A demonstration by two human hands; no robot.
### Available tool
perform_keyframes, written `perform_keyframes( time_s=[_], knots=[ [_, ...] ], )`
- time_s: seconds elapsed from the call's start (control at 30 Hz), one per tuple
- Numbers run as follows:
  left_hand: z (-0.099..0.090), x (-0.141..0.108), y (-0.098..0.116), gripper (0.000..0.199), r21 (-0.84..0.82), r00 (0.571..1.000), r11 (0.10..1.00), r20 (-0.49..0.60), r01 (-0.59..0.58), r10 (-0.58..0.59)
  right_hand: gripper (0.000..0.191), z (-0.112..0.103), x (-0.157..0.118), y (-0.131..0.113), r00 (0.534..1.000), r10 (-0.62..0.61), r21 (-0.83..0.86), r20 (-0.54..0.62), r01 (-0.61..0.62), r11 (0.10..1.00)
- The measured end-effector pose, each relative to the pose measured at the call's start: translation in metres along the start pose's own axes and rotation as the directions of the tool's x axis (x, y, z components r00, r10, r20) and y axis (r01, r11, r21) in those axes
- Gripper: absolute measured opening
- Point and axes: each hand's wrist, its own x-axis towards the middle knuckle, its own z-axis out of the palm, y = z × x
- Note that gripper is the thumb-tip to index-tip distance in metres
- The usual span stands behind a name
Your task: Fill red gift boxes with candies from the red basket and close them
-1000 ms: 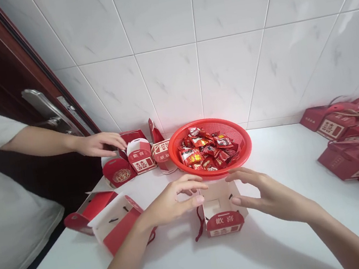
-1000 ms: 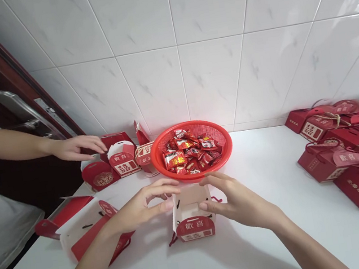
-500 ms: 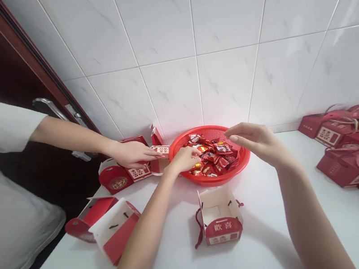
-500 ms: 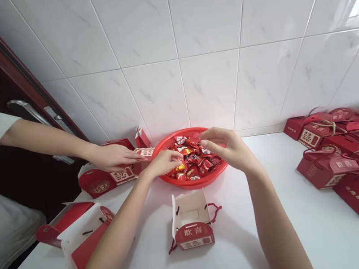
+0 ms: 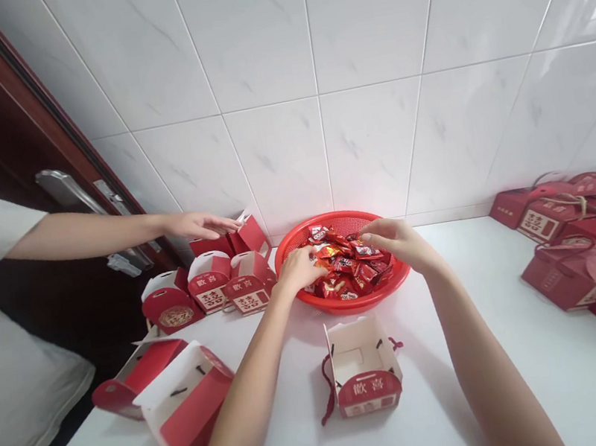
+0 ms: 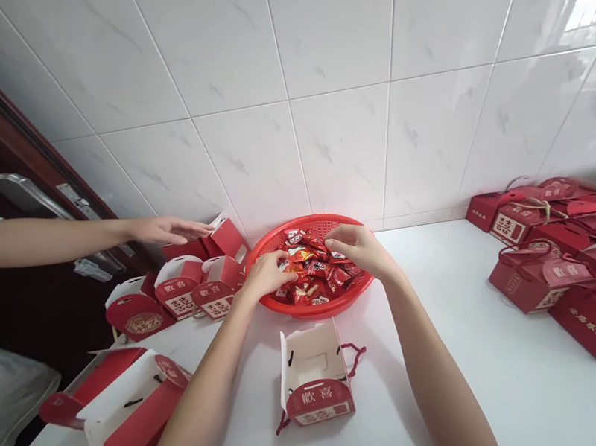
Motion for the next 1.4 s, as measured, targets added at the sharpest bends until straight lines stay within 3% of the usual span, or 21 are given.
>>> perform_keyframes(
  time_s=[0.2,0.3,0.37,0.43,0.53,0.63,0.7,0.9,1.13,1.4],
  knots=[
    [0.01,-0.01,0.013,0.05,-0.267,0.951,0.929,-0.241,-0.257,0.193,0.038,0.028,0.008,0.012,0.994,0.105,0.017,0.035,-0.105,0.994],
    [0.018,-0.01,0.021,0.043,-0.443,0.908,0.804,-0.315,-0.398,0.277,0.04,0.04,0.008,0.013,0.992,0.074,0.142,0.102,-0.089,0.986],
    [0.021,-0.009,0.023,0.043,-0.539,0.899,0.721,-0.312,-0.435,0.308,0.041,0.045,0.007,0.013,0.995,0.057,0.249,0.086,-0.077,0.965],
    [0.021,-0.009,0.021,0.047,-0.593,0.915,0.697,-0.266,-0.403,0.303,0.04,0.047,0.007,0.013,0.996,0.078,0.336,0.042,-0.087,0.938],
    [0.016,-0.008,0.011,0.05,-0.603,0.96,0.747,-0.162,-0.281,0.23,0.036,0.049,0.01,0.017,0.985,0.149,0.438,-0.093,-0.094,0.894],
    [0.012,-0.007,-0.002,0.034,-0.53,0.987,0.832,-0.071,-0.161,0.145,0.03,0.048,0.015,0.025,0.944,0.222,0.485,-0.243,-0.08,0.871],
    [0.013,-0.005,-0.009,0.024,-0.462,0.995,0.881,-0.041,-0.099,0.09,0.026,0.048,0.017,0.03,0.927,0.252,0.501,-0.277,-0.084,0.861],
    [0.022,0.014,-0.014,0.02,-0.224,0.997,0.972,0.043,0.07,-0.062,0.025,0.045,0.015,0.034,0.907,0.297,0.544,-0.298,-0.094,0.834],
    [0.022,0.036,-0.011,0.05,-0.027,0.989,0.993,0.101,0.113,-0.109,0.027,0.046,0.014,0.035,0.907,0.331,0.571,-0.26,-0.133,0.81],
    [0.017,0.032,-0.003,0.014,0.081,0.963,0.986,0.217,0.144,-0.158,0.03,0.049,0.011,0.03,0.916,0.336,0.569,-0.219,-0.16,0.807]
  ],
)
